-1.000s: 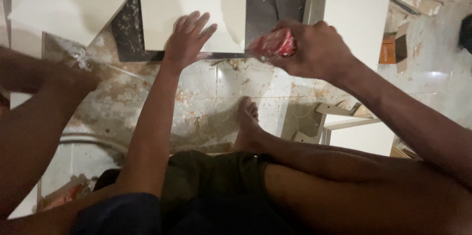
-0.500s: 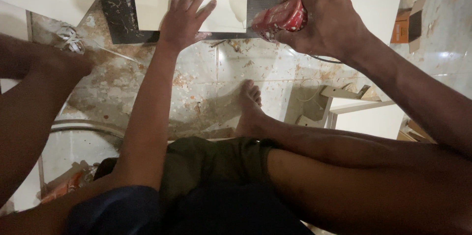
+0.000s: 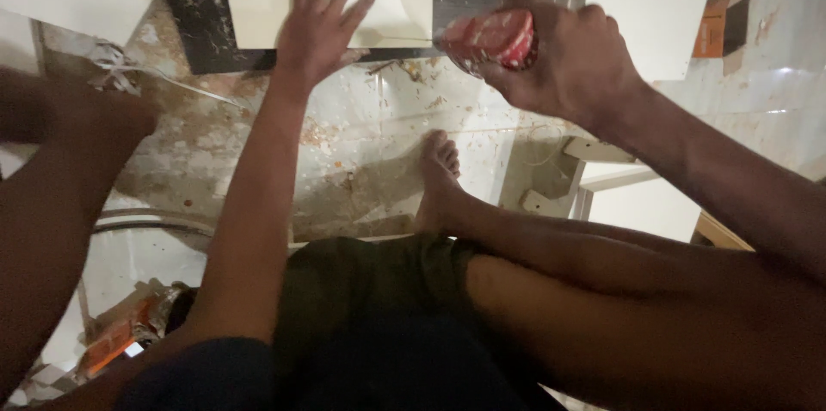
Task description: The person uses a red power drill to make holes in white rectangular wood panels. They repeatedly pick up a panel, position it on a black work surface, drill a hole, and then set the panel aside. The process is repeated multiple times with different panels.
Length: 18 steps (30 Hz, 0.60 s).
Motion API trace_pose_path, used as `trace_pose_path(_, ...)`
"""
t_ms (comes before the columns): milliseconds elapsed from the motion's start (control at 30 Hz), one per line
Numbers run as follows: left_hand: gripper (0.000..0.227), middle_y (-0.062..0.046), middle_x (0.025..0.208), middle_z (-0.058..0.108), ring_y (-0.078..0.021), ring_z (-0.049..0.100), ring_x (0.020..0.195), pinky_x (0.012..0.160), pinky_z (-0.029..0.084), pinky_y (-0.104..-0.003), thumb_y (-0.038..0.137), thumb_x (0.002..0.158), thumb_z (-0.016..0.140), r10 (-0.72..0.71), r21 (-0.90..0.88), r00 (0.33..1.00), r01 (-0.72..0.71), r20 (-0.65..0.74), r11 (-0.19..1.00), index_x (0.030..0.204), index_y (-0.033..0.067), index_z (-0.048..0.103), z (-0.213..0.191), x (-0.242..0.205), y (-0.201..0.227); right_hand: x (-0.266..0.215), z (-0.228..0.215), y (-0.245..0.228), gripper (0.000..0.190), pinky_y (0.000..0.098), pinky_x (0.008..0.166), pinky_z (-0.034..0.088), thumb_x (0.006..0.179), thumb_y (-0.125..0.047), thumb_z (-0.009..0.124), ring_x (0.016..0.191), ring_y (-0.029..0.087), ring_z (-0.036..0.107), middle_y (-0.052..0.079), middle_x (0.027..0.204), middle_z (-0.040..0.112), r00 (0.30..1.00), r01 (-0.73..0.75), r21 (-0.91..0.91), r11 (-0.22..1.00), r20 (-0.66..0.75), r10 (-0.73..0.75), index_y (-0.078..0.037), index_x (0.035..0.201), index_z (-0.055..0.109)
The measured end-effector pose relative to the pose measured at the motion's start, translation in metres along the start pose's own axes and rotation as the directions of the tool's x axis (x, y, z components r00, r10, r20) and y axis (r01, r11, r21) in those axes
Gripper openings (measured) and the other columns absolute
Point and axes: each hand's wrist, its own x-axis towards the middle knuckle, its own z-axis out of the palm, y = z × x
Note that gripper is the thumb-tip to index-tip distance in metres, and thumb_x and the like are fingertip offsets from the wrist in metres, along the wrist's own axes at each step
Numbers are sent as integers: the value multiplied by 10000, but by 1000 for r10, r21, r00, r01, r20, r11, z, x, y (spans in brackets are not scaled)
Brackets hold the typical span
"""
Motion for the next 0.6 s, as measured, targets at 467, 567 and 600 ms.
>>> trace_pose_path(467,1074,-198,1637,462,-407,433,1466,1140,427,-607,471,644,1042,-15,-48,1000,14,-21,999,1534,102,567,1,2,-2,10,22,2,601,567,579,610,932,-522,784,694,458,763,153,874,805,994,-42,23,999,104,39,-165,1395,644)
trace_pose_path(567,1131,-183,1706,408,-403,370,1535,1188,372,-603,529,680,999,-16,-3,999,17,45,1000,1626,127,528,3,-2,0,10,33,10,616,568,557,623,946,-510,761,605,437,751,179,804,779,988,-39,10,999,148,37,-145,1421,619)
trace_pose_path(600,1115,-195,1691,422,-421,389,1515,1166,389,-622,519,668,1008,-15,-33,999,16,33,999,1600,112,551,2,-3,2,10,40,12,613,510,516,630,947,-471,795,589,378,750,182,839,784,991,14,30,999,132,-18,-114,1410,611)
